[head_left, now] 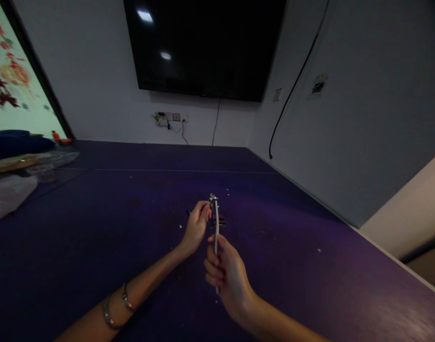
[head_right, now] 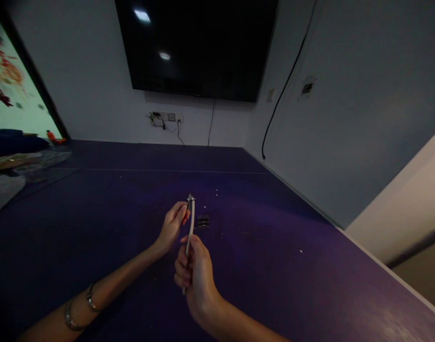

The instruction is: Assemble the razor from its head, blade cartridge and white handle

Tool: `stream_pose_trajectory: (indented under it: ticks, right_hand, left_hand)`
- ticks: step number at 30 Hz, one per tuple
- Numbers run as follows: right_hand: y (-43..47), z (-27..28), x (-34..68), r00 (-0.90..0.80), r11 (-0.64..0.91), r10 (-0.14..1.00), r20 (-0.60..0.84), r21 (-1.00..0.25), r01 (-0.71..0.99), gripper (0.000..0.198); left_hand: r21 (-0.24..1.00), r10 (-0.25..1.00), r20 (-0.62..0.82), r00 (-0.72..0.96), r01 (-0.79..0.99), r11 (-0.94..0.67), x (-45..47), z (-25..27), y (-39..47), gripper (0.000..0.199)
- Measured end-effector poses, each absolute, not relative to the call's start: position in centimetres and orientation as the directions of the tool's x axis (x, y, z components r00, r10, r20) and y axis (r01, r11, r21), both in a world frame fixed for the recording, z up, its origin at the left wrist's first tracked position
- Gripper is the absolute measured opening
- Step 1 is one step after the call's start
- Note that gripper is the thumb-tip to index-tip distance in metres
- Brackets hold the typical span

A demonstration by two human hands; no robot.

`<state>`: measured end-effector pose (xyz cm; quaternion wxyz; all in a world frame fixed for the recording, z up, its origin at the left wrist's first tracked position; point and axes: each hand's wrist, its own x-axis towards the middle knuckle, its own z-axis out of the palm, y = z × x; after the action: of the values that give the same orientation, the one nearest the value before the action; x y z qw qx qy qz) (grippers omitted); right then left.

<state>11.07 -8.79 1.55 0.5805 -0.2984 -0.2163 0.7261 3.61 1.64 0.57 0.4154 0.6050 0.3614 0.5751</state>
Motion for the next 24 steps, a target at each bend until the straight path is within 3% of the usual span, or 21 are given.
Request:
stream_pose_trajectory:
  ticks: [5, 10, 12, 15, 19, 24]
  right_hand:
    - [-7.1, 3.5, 12.6, -0.116, -0.058, 0.993, 0.024, -0.754, -0.655, 0.027]
    - [-2.5, 5.2, 16.9, 0.048, 0.195, 0.979, 0.197, -0.855, -0.481, 0.039]
    - [-1.0, 5.2, 18.8, 0.119, 0.274, 0.961, 0.248, -0.903, -0.332, 0.045]
    - [0.3, 4.5, 21.0, 0.165, 0.333, 0.929, 0.332, -0.943, 0.023, 0.05]
    - [1.2, 3.1, 22.4, 0.139, 0.363, 0.873, 0.467, -0.814, 0.453, 0.051]
    - [1.4, 2.1, 22.0, 0.073, 0.368, 0.847, 0.527, -0.68, 0.634, 0.051]
  left_hand:
    - [0.967, 0.94, 0.235, 0.249, -0.155, -0.201, 3.6, 0.5, 1.8, 0.032]
    - [0.97, 0.915, 0.2, 0.351, -0.202, -0.134, 3.4, 0.1, 1.7, 0.038]
    - [0.963, 0.914, 0.196, 0.354, -0.245, -0.112, 3.2, 0.0, 1.7, 0.038]
    - [0.945, 0.908, 0.176, 0.379, -0.325, -0.047, 3.1, 0.1, 1.6, 0.035]
    - [0.901, 0.891, 0.13, 0.435, -0.428, 0.078, 3.1, 0.5, 1.4, 0.029]
    - [0.864, 0.873, 0.113, 0.475, -0.481, 0.15, 3.1, 0.7, 1.1, 0.025]
